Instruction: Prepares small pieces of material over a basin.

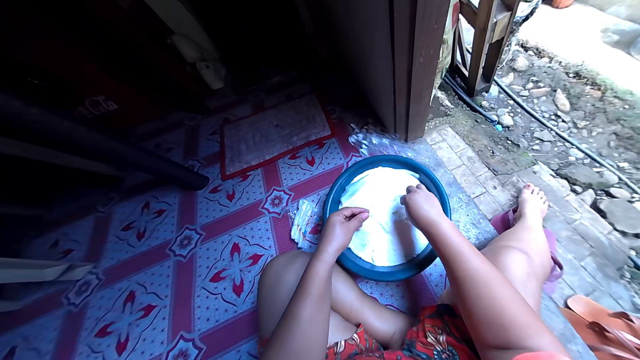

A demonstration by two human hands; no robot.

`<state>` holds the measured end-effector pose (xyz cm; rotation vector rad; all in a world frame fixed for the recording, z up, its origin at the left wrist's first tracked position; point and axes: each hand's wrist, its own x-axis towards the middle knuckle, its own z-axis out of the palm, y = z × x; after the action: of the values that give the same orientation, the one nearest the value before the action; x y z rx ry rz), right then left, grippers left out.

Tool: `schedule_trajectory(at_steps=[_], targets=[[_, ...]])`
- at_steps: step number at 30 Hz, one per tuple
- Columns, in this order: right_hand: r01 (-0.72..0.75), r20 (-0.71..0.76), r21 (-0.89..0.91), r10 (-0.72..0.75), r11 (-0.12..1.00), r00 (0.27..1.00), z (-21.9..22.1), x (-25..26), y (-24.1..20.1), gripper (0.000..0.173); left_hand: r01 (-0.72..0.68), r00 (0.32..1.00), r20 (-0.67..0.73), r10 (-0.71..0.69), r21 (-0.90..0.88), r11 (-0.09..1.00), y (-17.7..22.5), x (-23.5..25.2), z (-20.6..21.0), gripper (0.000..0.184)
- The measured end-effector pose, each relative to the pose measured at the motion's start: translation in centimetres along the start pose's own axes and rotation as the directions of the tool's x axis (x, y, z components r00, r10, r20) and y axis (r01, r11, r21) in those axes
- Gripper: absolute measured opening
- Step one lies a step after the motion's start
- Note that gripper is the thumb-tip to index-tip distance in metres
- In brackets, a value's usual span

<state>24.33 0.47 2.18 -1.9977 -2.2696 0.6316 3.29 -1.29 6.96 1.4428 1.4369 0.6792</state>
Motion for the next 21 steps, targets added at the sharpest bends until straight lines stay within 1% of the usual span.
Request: schedule_trajectory(at_steps=[3,5,7,12,16,19,21], targets=[[0.018,0.001,-0.063,-0.018,0.998,1.0,0.0,-0.1,-0.7,0.019,0.018,1.0,0.012,-0.018,0.007,1.0,0.3,-0.1,0.1,0.011],[0.011,0.014,-0.088,-0.01,0.996,1.0,-0.1,-0.2,-1.2,0.02,0.021,0.999,0.023,-0.022,0.023,1.0,0.6,-0.2,0.0,0.012],[0.001,0.034,-0.088,0.002,0.996,0.999,0.0,-0.1,-1.4,0.021,0.018,1.0,0.025,-0.018,0.03,0.999,0.5,-0.2,0.0,0.012],[0.024,0.028,-0.095,-0.021,0.995,0.999,0.6,-0.1,-1.6,0.021,0.021,0.999,0.03,-0.022,0.035,0.999,0.3,-0.2,-0.2,0.012],[-0.076,0.085,-0.014,0.077,0.997,0.993,0.4,0.1,-1.2,0.024,0.031,0.999,0.033,-0.033,0.048,0.998,0.2,-0.1,-0.2,0.012],[-0.142,0.047,0.088,0.138,0.986,0.989,1.2,0.8,1.0,0.024,0.045,0.998,0.037,-0.047,0.063,0.997,0.0,0.0,-0.3,0.012],[-0.146,0.016,0.117,0.146,0.982,0.989,1.4,1.1,2.3,0.024,0.054,0.998,0.036,-0.057,0.073,0.996,0.0,0.0,-0.3,0.012]])
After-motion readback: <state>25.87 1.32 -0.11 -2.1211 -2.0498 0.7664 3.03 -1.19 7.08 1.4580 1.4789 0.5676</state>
